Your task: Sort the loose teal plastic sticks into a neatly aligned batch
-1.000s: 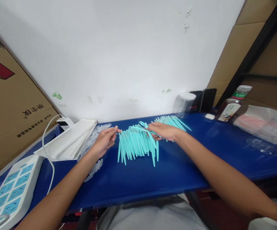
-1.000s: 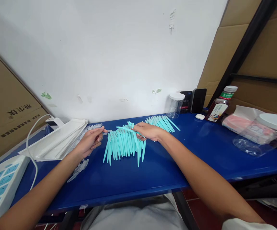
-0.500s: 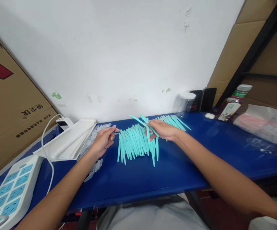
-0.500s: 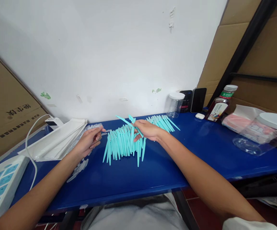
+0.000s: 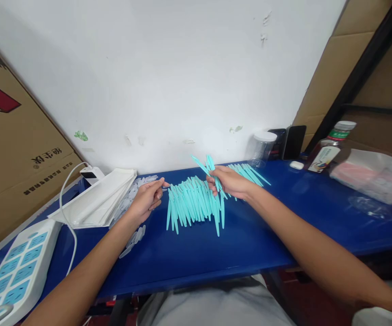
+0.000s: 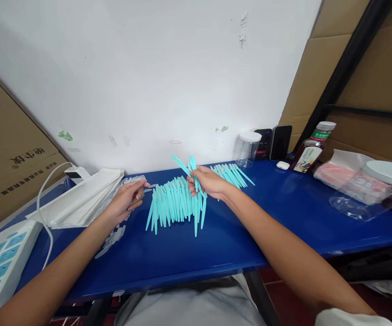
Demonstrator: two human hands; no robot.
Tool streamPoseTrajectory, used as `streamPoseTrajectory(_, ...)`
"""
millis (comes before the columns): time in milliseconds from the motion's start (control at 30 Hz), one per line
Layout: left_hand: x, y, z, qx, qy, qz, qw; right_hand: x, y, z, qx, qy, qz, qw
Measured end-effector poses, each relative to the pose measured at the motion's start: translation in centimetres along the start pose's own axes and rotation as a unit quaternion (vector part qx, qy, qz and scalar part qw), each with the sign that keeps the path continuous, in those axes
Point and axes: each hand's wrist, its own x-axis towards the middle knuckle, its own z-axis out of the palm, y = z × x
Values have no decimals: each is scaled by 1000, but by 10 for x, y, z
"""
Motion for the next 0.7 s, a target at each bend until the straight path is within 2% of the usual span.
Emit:
streamPoseTrajectory(133,2,-1,-1,-11,14,2,1000,1,0,-1,20,12,8,1000)
streamPoseTrajectory(267,6,0,-7,2,31,20,999,1,0,-2,-41,-5,10,999)
streamPoseTrajectory(367,9,5,-18,145,32,56,987,1,0,-3,-84,-18,-5,996)
streamPoseTrajectory(400,11,6,-23,231,46,89,968,1,0,-3,-95,-16,-9,995)
streamPoseTrajectory(433,12,7,-30,325,65,130,935,1,0,-3,-107,-10,-12,994)
streamPoseTrajectory(500,16,9,-42,489,105,198,843,2,1,-4,-134,8,-17,991)
streamPoseTrajectory(567,19,8,-53,589,115,188,777,3,2,-4,-164,26,-20,986)
streamPoseTrajectory(700,22,2,-59,679,76,114,721,4,5,-6,-221,53,-26,973)
